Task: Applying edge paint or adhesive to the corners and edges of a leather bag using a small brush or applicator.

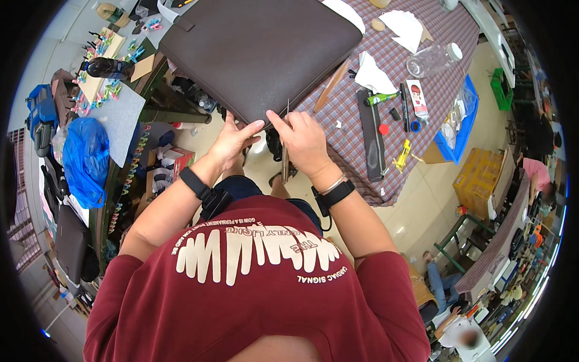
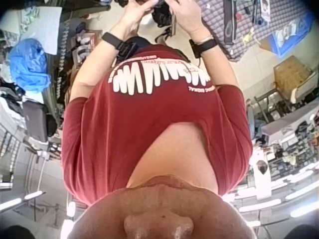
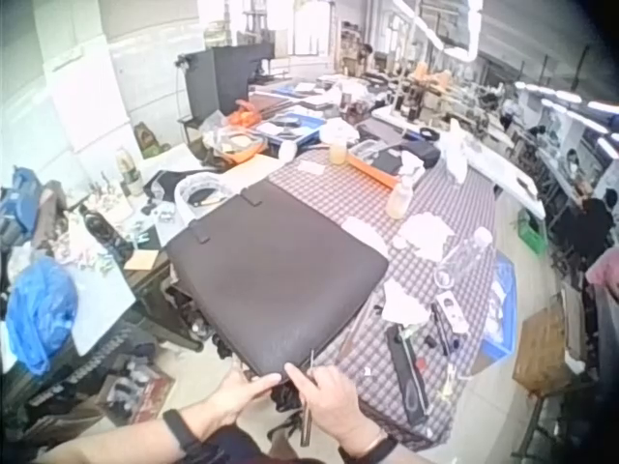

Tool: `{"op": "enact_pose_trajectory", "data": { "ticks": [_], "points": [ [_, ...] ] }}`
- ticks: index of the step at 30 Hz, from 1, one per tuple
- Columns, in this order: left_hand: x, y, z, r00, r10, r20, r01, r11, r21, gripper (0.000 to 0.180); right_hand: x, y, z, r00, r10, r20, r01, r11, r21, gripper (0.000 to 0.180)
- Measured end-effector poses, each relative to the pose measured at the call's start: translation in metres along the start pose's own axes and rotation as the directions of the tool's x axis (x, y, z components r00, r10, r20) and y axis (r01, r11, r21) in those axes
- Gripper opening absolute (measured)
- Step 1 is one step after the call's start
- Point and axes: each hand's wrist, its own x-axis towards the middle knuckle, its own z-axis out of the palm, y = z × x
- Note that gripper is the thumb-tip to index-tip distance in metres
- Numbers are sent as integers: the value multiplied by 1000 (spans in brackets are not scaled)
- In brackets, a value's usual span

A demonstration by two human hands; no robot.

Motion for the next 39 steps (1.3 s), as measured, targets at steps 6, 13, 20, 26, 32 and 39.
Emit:
{"op": "enact_pose_trajectory", "data": {
  "ticks": [6, 13, 20, 26, 32, 39],
  "points": [
    [0, 0, 1, 1000, 12, -11, -12, 1000, 8, 93, -6, 3, -2, 994, 72, -86, -73, 997, -3, 44],
    [2, -3, -2, 1000, 31, 4, -31, 999, 17, 92, -8, -2, -1, 992, 73, -99, -67, 996, 61, 45],
    [2, -1, -1, 1000, 21, 12, -22, 1000, 20, 90, -7, -4, 4, 997, 58, -56, -58, 998, 16, 43],
    [1, -1, -1, 1000, 19, 12, -19, 1000, 22, 91, -12, -1, 0, 993, 91, -79, -91, 996, -4, 50],
    [2, -1, 0, 1000, 9, 13, -9, 1000, 27, 92, -14, 10, 1, 989, 133, -72, -140, 985, -105, 49],
    [3, -1, -2, 999, -1, 37, 1, 1000, 7, 91, 2, 18, -5, 989, 146, -38, -150, 978, -145, 49]
  ]
}}
